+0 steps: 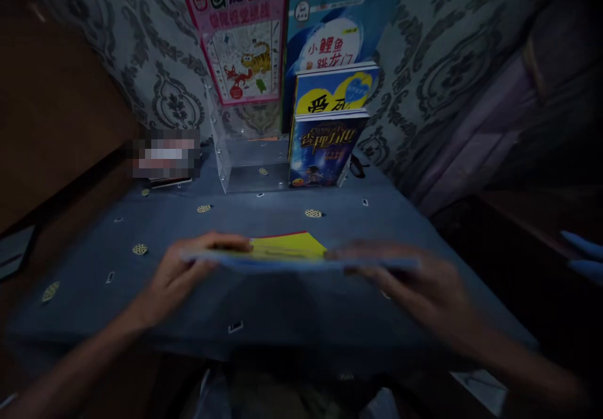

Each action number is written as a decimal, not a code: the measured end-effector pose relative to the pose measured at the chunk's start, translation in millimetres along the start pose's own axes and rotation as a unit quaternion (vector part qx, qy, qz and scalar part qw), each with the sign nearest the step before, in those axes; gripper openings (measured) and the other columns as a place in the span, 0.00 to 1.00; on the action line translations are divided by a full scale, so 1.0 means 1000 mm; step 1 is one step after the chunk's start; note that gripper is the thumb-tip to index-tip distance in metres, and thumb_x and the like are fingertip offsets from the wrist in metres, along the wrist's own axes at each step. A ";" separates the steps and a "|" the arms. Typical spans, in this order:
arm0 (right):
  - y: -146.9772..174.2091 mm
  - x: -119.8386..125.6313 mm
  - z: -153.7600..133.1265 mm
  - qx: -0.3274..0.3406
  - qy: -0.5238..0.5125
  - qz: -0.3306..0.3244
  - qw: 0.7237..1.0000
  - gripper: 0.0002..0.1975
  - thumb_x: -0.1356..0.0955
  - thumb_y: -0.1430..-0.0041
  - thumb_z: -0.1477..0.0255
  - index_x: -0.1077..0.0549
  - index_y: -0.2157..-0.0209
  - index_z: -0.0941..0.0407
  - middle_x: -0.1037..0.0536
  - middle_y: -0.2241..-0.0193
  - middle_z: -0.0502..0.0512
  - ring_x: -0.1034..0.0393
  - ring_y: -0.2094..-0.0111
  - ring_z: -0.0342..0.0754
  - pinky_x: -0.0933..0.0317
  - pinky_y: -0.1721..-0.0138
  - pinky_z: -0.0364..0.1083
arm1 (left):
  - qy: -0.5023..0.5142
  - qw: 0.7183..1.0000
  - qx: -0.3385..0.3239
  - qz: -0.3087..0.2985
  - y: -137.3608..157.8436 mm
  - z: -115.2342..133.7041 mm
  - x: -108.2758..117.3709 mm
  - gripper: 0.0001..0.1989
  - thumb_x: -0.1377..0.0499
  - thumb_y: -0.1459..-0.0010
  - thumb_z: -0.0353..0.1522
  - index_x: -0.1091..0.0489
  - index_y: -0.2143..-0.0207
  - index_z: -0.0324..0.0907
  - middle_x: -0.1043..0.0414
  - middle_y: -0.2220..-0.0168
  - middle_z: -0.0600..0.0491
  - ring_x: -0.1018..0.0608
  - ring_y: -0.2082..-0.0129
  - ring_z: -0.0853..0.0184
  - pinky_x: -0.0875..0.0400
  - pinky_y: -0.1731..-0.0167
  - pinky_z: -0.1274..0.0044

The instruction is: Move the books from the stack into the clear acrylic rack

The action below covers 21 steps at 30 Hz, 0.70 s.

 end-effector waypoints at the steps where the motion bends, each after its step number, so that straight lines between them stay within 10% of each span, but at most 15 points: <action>1: -0.015 0.006 -0.005 -0.008 -0.014 0.031 0.999 0.17 0.32 0.35 0.55 0.19 0.70 0.51 0.19 0.75 0.50 0.22 0.72 0.47 0.27 0.70 0.44 | 0.026 0.998 0.024 0.054 -0.012 -0.001 0.010 0.19 0.45 0.32 0.46 0.22 0.50 0.46 0.19 0.52 0.50 0.19 0.52 0.56 0.24 0.49 0.68; 5: -0.069 0.008 0.002 -0.053 -0.135 0.106 0.984 0.17 0.29 0.38 0.55 0.23 0.72 0.53 0.24 0.79 0.49 0.32 0.81 0.42 0.37 0.80 0.41 | 0.184 0.966 0.030 0.178 -0.054 -0.005 0.025 0.24 0.37 0.39 0.46 0.27 0.46 0.43 0.21 0.51 0.47 0.19 0.51 0.56 0.23 0.51 0.68; 11: -0.103 -0.049 0.098 -0.174 -0.226 0.043 0.957 0.22 0.27 0.48 0.50 0.30 0.77 0.55 0.28 0.82 0.48 0.42 0.84 0.39 0.48 0.85 0.41 | 0.275 0.943 0.149 0.110 -0.078 -0.087 -0.002 0.31 0.30 0.49 0.45 0.32 0.48 0.41 0.19 0.56 0.45 0.16 0.60 0.55 0.19 0.61 0.68; 16: -0.090 -0.073 0.143 -0.155 0.020 0.024 0.987 0.08 0.31 0.43 0.65 0.26 0.67 0.55 0.22 0.75 0.52 0.29 0.75 0.48 0.37 0.74 0.46 | 0.082 0.971 0.196 0.109 -0.069 -0.166 -0.001 0.27 0.36 0.46 0.40 0.35 0.47 0.39 0.21 0.58 0.47 0.18 0.59 0.59 0.22 0.56 0.66; 21: -0.075 -0.080 0.135 -0.077 0.185 0.004 0.980 0.15 0.34 0.39 0.69 0.26 0.51 0.56 0.21 0.62 0.59 0.25 0.63 0.55 0.31 0.63 0.52 | -0.183 0.976 0.111 0.048 -0.067 -0.169 -0.002 0.18 0.44 0.41 0.35 0.30 0.49 0.39 0.25 0.49 0.43 0.23 0.48 0.55 0.28 0.45 0.60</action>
Point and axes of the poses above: each hand's wrist, its own y-axis away from the middle knuckle, its own x-axis out of the back of the hand, z = x × y, the point moved 9 cm from there along -y, towards the middle knuckle
